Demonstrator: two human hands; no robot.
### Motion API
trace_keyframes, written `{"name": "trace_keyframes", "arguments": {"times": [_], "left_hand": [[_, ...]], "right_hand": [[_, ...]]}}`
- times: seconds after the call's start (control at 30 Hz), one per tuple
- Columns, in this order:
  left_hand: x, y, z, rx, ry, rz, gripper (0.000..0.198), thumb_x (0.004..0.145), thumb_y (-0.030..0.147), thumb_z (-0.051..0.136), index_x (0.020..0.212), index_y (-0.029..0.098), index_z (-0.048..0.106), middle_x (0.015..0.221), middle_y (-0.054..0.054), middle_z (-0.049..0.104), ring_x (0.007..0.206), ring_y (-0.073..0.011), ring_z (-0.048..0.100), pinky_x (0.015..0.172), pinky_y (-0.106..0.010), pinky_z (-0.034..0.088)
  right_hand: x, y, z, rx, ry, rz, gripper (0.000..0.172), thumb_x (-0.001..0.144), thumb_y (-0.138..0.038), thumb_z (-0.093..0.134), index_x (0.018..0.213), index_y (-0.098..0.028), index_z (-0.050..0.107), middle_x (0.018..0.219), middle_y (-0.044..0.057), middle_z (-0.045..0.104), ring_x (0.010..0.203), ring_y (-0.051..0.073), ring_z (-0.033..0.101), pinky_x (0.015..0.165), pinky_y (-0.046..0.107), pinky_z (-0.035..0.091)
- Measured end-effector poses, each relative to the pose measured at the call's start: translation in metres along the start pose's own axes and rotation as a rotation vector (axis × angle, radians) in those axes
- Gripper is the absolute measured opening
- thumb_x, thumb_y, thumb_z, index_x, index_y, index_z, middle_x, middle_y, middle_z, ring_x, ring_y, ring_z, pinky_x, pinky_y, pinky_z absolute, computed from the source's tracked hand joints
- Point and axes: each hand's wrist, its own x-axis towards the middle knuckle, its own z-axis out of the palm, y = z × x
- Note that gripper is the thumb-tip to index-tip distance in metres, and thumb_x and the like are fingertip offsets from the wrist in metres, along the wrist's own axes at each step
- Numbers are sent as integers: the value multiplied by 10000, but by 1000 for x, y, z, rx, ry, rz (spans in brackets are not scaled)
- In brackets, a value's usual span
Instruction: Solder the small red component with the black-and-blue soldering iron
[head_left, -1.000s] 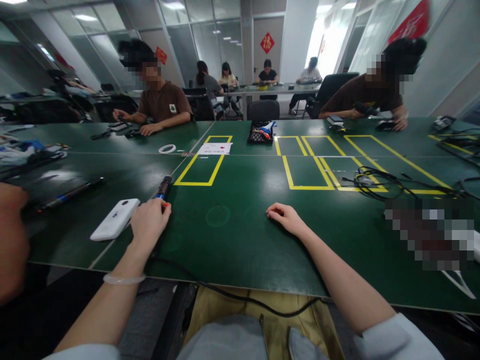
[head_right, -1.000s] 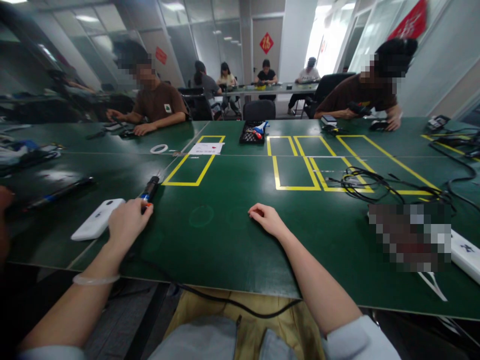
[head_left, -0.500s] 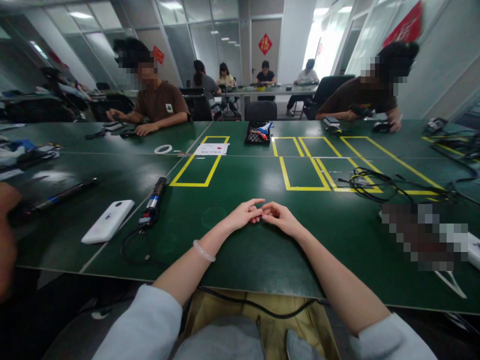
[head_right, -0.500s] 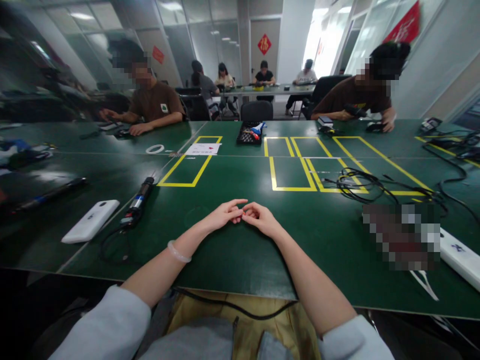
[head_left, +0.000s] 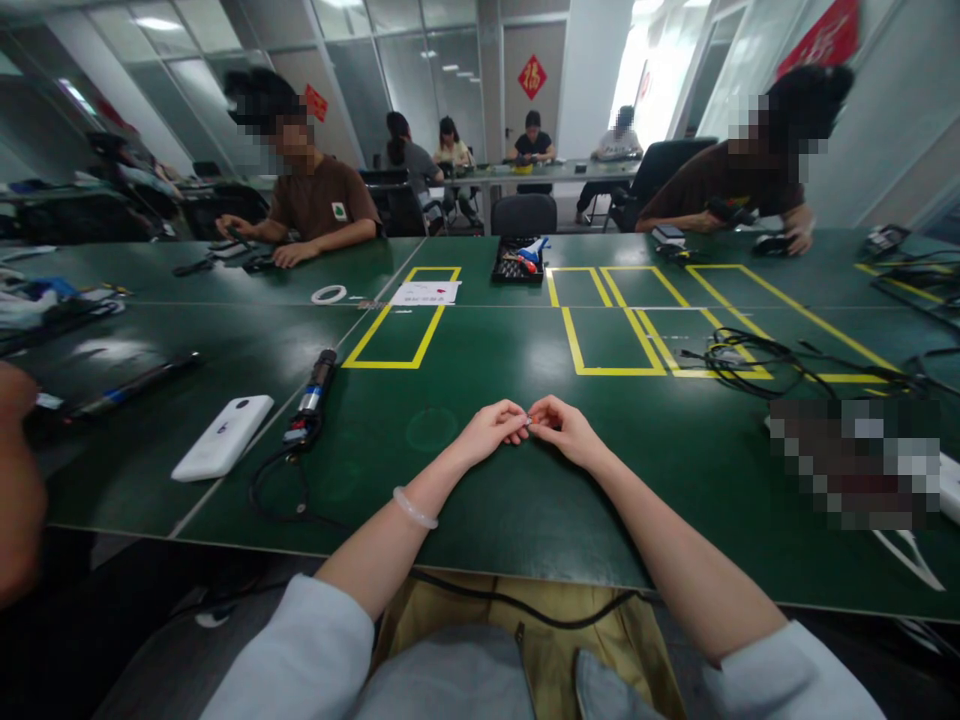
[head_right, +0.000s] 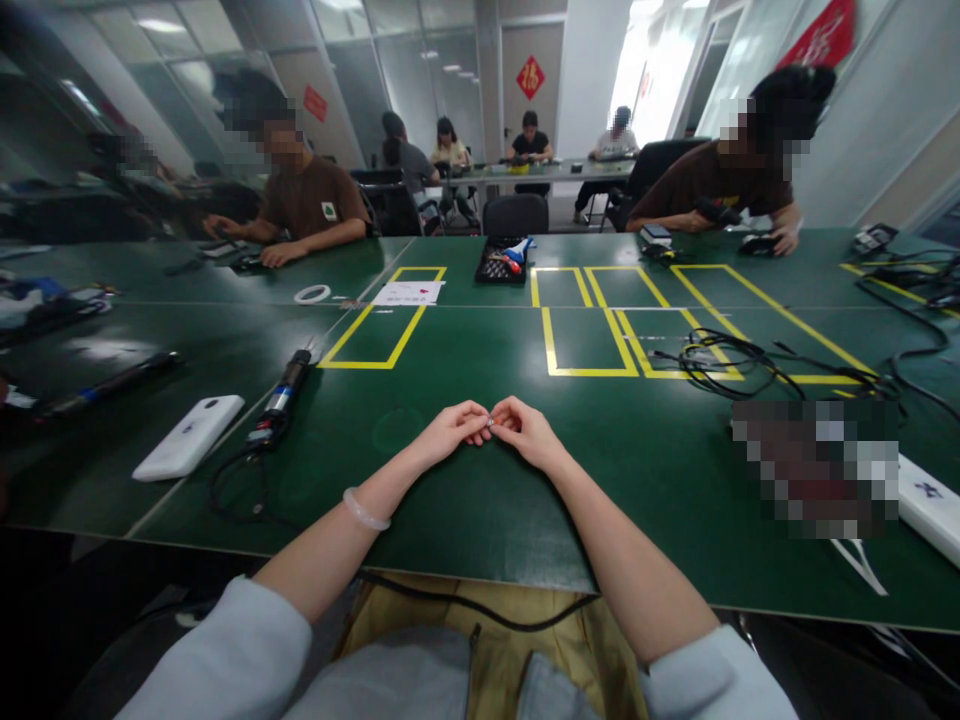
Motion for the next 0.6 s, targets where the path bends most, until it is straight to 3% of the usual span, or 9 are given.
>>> {"name": "trace_keyframes", "arguments": {"times": [0.33, 0.6], "left_hand": [[-3, 2, 1, 82, 77, 135, 256, 754, 287, 659, 940, 143, 556, 796, -3, 605, 632, -66, 534, 620, -204, 428], [-1, -4, -2, 186, 78, 152, 219, 751, 269, 660, 911, 146, 576, 894, -37, 660, 747, -111, 613, 714, -241, 462]], "right_hand": [[1, 2, -2, -78, 57, 6, 226, 809, -374, 634, 910, -176, 593, 798, 20, 620, 689, 133, 557, 657, 271, 451], [-1, -1, -3, -174, 44, -11, 215, 783, -314, 651, 939, -168, 630, 792, 22, 642, 702, 140, 572, 681, 278, 454]]}}
